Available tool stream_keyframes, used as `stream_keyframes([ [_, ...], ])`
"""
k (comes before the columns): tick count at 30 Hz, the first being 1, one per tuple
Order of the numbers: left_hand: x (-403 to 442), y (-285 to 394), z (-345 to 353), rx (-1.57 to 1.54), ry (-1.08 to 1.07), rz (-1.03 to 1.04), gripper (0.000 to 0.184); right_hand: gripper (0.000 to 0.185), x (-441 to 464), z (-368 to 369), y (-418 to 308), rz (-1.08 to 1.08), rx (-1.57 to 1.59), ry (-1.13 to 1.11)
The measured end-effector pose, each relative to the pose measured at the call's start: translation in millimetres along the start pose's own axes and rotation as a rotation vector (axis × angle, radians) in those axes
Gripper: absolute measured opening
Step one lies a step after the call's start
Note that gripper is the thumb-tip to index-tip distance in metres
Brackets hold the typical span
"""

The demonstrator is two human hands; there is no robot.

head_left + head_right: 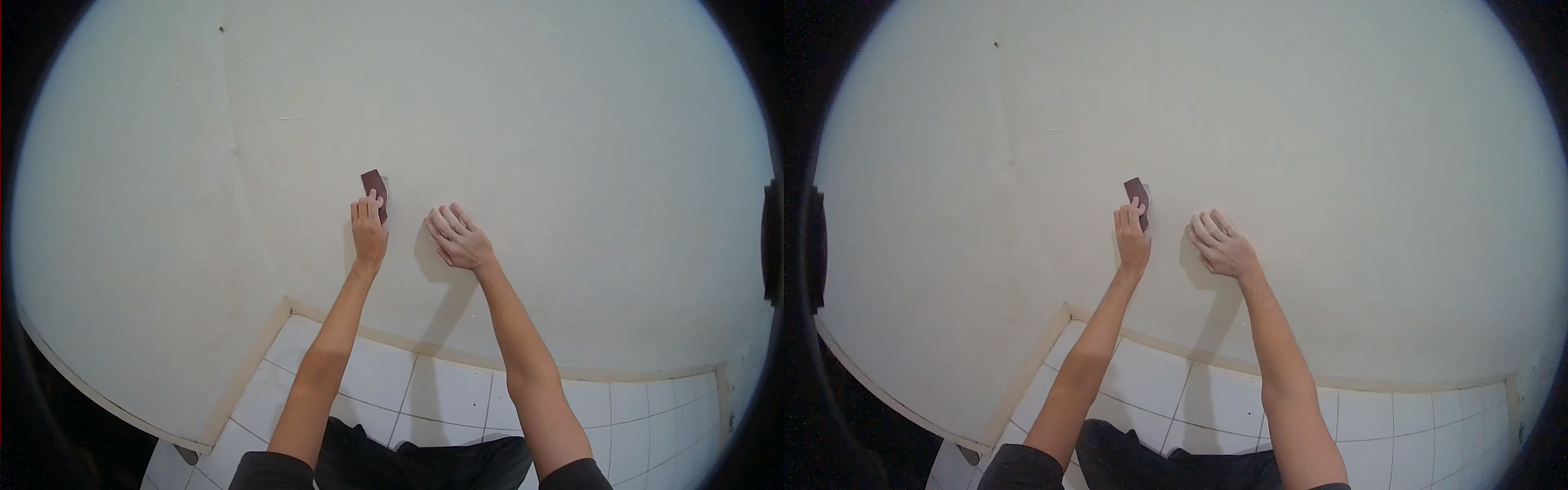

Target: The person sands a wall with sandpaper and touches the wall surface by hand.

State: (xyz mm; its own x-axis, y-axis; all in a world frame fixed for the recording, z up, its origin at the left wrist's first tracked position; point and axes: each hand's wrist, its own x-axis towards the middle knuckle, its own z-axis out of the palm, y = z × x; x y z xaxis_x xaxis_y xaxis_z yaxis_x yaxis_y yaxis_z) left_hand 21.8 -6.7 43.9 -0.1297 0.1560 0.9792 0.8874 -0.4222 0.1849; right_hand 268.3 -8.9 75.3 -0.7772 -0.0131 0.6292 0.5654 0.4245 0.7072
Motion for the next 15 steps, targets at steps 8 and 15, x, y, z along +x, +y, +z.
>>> stream_keyframes([
  [8,-94,4,-17,-0.034,-0.148,-0.135,0.045,0.063,33,-7,5,-0.036,-0.016,-0.022],
  [15,14,4,-18,-0.073,0.009,-0.2,0.038,0.058,33,-9,4,-0.037,-0.022,-0.003],
])
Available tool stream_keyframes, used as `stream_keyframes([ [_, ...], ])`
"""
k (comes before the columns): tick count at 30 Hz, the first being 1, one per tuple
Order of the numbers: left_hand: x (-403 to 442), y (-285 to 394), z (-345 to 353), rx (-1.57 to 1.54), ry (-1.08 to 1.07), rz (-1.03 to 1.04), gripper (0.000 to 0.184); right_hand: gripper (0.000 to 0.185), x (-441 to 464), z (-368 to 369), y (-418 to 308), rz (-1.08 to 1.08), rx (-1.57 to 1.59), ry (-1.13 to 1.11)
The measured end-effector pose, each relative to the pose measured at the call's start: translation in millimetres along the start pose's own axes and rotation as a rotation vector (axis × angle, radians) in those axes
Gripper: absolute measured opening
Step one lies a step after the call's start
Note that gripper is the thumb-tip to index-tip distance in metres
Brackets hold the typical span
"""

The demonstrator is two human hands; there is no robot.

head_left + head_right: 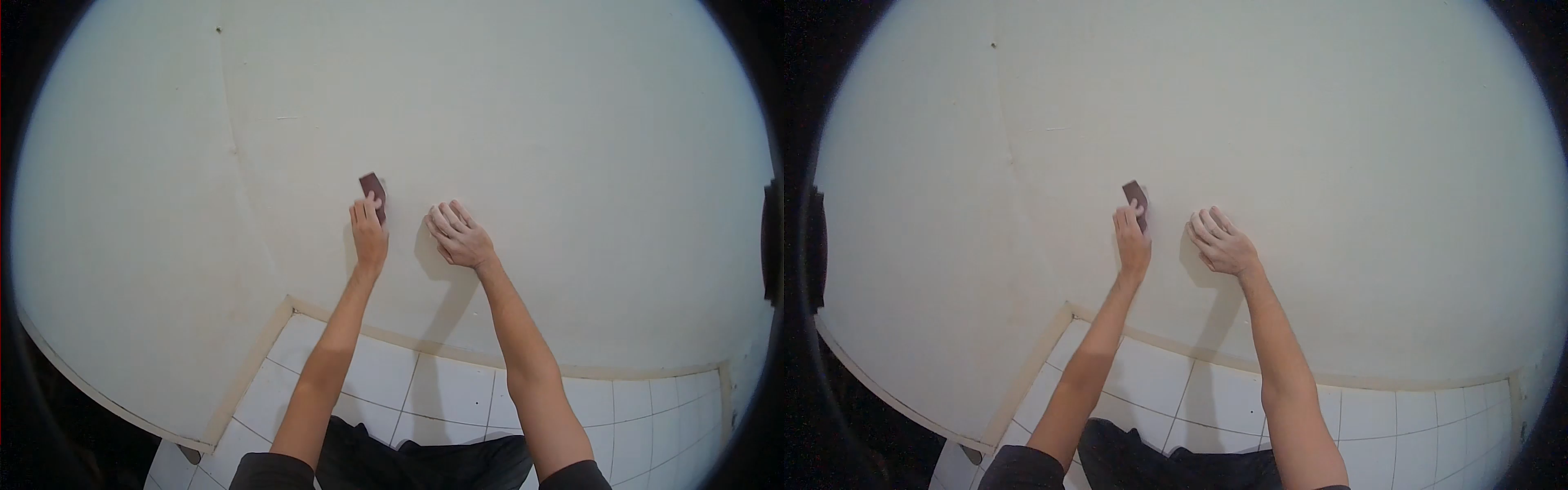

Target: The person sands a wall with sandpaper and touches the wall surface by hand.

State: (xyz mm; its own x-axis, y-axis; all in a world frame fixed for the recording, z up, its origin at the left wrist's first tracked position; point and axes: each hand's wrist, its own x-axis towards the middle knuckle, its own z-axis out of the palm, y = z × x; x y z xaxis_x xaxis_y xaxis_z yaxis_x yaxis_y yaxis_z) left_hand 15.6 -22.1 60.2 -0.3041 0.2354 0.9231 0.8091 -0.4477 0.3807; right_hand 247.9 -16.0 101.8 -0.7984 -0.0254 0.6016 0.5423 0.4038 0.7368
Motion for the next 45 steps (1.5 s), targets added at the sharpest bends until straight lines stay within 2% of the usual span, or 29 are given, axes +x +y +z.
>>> stream_keyframes([
  [3,0,-3,-3,0.055,-0.005,0.084,0.038,0.058,-1,-1,2,-0.004,-0.01,0.004],
  [6,-58,-17,0,0.101,-0.136,0.058,0.038,0.061,0,0,3,-0.002,-0.002,0.005],
  [9,-87,-22,-4,0.06,-0.147,0.1,0.038,0.064,7,3,4,-0.005,-0.007,-0.003],
  [16,4,5,5,0.026,0.003,0.058,0.044,0.065,-8,4,4,0.002,0.006,0.006],
  [18,7,11,6,0.009,0.005,0.044,0.046,0.065,-11,4,4,0.002,-0.006,0.019],
  [25,-86,-6,12,0.053,-0.125,0.021,0.043,0.064,21,1,11,-0.008,0.022,0.015],
  [29,-32,-3,18,0.059,0.033,0.068,0.04,0.059,20,0,17,-0.02,-0.002,0.01],
  [32,23,7,14,0.039,0.082,0.028,0.043,0.052,11,1,14,-0.011,0.014,0.003],
  [35,17,7,12,0.045,0.089,0.131,0.044,0.055,1,5,14,0.001,-0.003,0.034],
  [41,-56,-15,10,0.088,-0.132,0.102,0.03,0.059,5,6,15,-0.004,-0.006,0.018],
  [45,-52,-33,12,0.092,-0.12,0.248,0.029,0.059,-4,9,12,0.009,-0.023,0.028],
])
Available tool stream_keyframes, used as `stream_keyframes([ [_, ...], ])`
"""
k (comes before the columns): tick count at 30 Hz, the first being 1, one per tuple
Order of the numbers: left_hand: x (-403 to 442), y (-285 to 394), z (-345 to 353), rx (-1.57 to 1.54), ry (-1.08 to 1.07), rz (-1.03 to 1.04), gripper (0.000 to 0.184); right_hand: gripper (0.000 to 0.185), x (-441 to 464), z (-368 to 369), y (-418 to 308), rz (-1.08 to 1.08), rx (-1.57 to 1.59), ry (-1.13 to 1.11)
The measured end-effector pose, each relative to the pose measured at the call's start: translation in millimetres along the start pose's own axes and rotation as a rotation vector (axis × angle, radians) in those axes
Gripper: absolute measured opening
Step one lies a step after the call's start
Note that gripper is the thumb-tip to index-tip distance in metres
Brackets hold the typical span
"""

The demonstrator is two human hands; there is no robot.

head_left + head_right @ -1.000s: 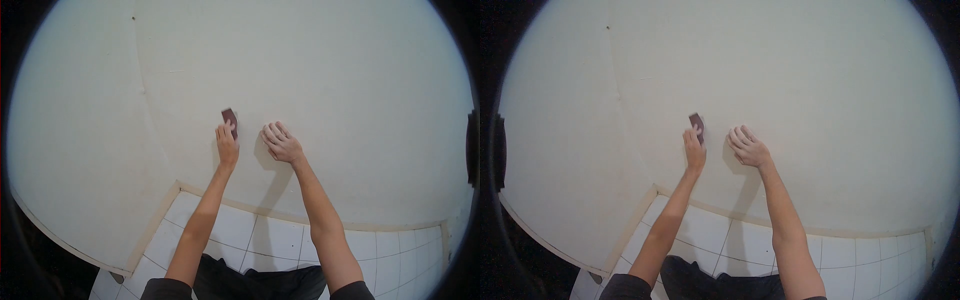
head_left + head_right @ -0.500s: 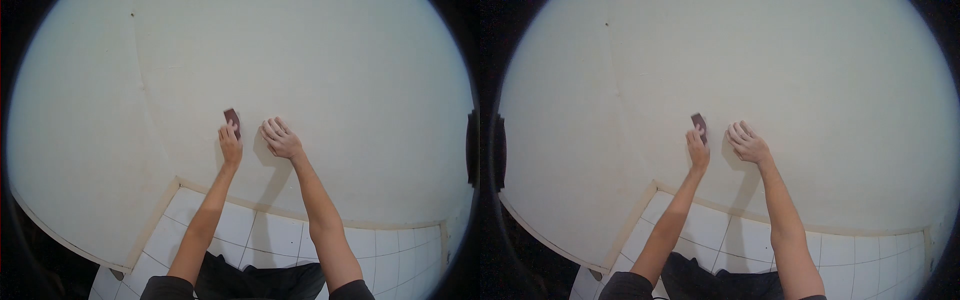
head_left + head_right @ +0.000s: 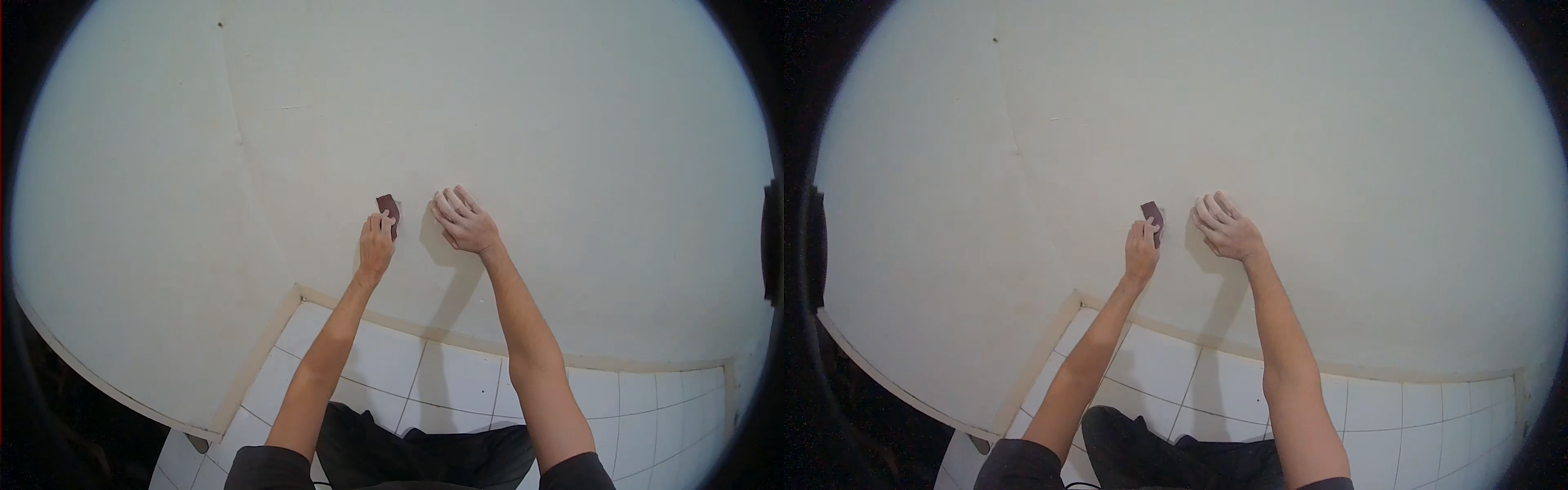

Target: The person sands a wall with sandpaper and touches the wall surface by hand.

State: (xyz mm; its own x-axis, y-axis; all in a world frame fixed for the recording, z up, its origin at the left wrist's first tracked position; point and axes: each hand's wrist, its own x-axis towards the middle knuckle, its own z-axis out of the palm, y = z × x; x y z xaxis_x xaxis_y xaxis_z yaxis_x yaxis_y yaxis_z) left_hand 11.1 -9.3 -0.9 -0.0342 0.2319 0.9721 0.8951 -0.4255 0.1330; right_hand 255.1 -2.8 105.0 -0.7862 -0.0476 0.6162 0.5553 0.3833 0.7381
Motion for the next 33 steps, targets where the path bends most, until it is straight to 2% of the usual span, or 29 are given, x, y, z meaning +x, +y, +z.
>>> stream_keyframes([
  [2,1,-2,3,-0.021,0.047,0.02,0.03,0.059,-2,1,2,0.003,-0.006,0.0],
  [5,43,12,-7,0.008,0.264,-0.063,0.032,0.06,0,-1,3,-0.005,-0.022,0.002],
  [8,75,16,-13,-0.012,0.176,-0.161,0.033,0.065,2,-7,1,-0.014,-0.028,-0.024],
  [9,72,17,-10,-0.01,0.186,-0.154,0.039,0.068,4,-15,3,-0.02,-0.021,-0.054],
  [13,23,9,-3,-0.028,0.089,-0.088,0.037,0.079,11,-18,6,-0.022,0.033,-0.094],
  [16,13,2,0,-0.028,0.079,-0.034,0.035,0.081,6,-23,5,-0.012,0.084,-0.15],
  [22,108,16,-24,-0.101,0.201,-0.135,0.038,0.078,0,-22,5,-0.01,0.057,-0.086],
  [23,107,18,-22,-0.057,0.219,-0.118,0.038,0.078,-1,-24,4,-0.01,0.062,-0.094],
  [26,56,15,-10,0.03,0.059,-0.146,0.045,0.077,14,-25,5,-0.018,0.078,-0.093],
  [28,-1,16,5,0.003,0.005,-0.121,0.036,0.077,12,-19,3,-0.007,0.103,-0.066],
  [31,-30,14,12,-0.043,0.021,-0.129,0.036,0.078,15,-20,4,-0.005,0.099,-0.088],
  [33,-6,17,7,-0.044,0.109,-0.15,0.037,0.077,13,-23,5,-0.011,0.099,-0.097],
])
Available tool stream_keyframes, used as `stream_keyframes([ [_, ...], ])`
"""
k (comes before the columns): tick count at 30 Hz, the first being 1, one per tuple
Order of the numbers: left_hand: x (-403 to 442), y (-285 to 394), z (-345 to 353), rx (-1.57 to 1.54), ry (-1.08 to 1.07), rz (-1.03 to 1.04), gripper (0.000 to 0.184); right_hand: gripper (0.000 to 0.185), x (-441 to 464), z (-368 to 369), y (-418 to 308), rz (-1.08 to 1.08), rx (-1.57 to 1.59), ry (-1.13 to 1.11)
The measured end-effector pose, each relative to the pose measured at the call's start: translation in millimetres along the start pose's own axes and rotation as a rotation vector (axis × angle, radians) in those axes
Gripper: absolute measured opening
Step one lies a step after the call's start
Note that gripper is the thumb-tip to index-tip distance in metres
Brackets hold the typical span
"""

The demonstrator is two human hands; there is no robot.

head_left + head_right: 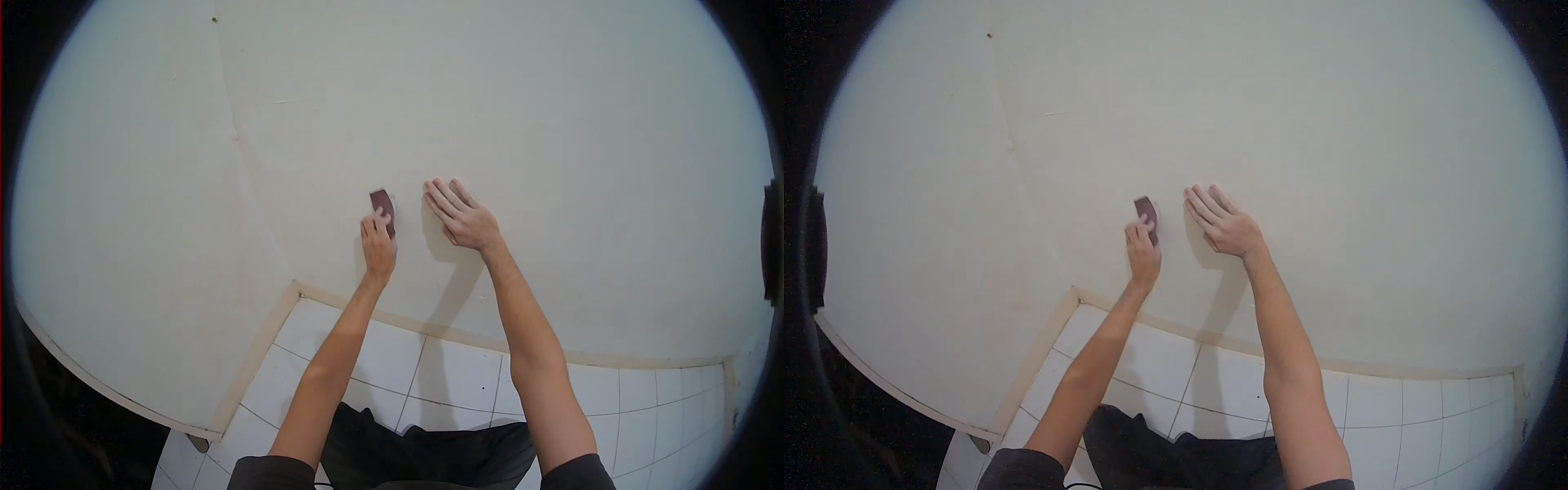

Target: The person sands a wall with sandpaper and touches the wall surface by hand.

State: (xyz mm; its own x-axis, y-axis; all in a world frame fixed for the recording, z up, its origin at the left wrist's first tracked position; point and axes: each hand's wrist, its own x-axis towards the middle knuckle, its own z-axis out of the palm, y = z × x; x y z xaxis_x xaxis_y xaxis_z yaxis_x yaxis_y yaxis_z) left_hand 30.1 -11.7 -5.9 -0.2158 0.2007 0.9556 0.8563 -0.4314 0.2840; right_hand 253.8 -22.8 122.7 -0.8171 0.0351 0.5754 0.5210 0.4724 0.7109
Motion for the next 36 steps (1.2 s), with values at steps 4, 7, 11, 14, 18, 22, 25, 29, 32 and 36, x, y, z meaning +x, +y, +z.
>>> stream_keyframes([
  [4,100,19,-8,-0.054,0.123,-0.041,0.042,0.076,0,3,3,-0.016,-0.021,0.01],
  [7,109,31,-11,-0.06,0.127,-0.053,0.039,0.075,-1,0,2,-0.021,-0.025,0.022],
  [11,26,4,5,0.042,-0.03,0.013,0.045,0.074,14,-1,1,-0.027,-0.037,0.006],
  [14,-23,1,-9,0.013,-0.116,0.027,0.04,0.074,27,-3,2,-0.031,-0.021,-0.009],
  [18,-1,-10,-4,0.018,-0.011,0.101,0.037,0.073,21,-5,2,-0.036,-0.037,-0.007],
  [22,88,-1,-12,-0.017,0.098,0.105,0.042,0.073,22,-8,5,-0.038,-0.014,-0.009],
  [25,101,-1,-15,-0.03,0.101,0.104,0.049,0.074,25,-11,5,-0.044,-0.054,0.006],
  [29,22,-11,-8,-0.096,-0.075,0.054,0.056,0.074,24,-9,5,-0.041,-0.044,0.007],
  [32,-26,-5,-17,-0.121,-0.211,-0.061,0.056,0.074,25,-9,4,-0.031,-0.019,0.002],
  [36,-9,0,-9,-0.155,-0.062,-0.048,0.053,0.074,26,-8,5,-0.044,-0.079,0.027],
])
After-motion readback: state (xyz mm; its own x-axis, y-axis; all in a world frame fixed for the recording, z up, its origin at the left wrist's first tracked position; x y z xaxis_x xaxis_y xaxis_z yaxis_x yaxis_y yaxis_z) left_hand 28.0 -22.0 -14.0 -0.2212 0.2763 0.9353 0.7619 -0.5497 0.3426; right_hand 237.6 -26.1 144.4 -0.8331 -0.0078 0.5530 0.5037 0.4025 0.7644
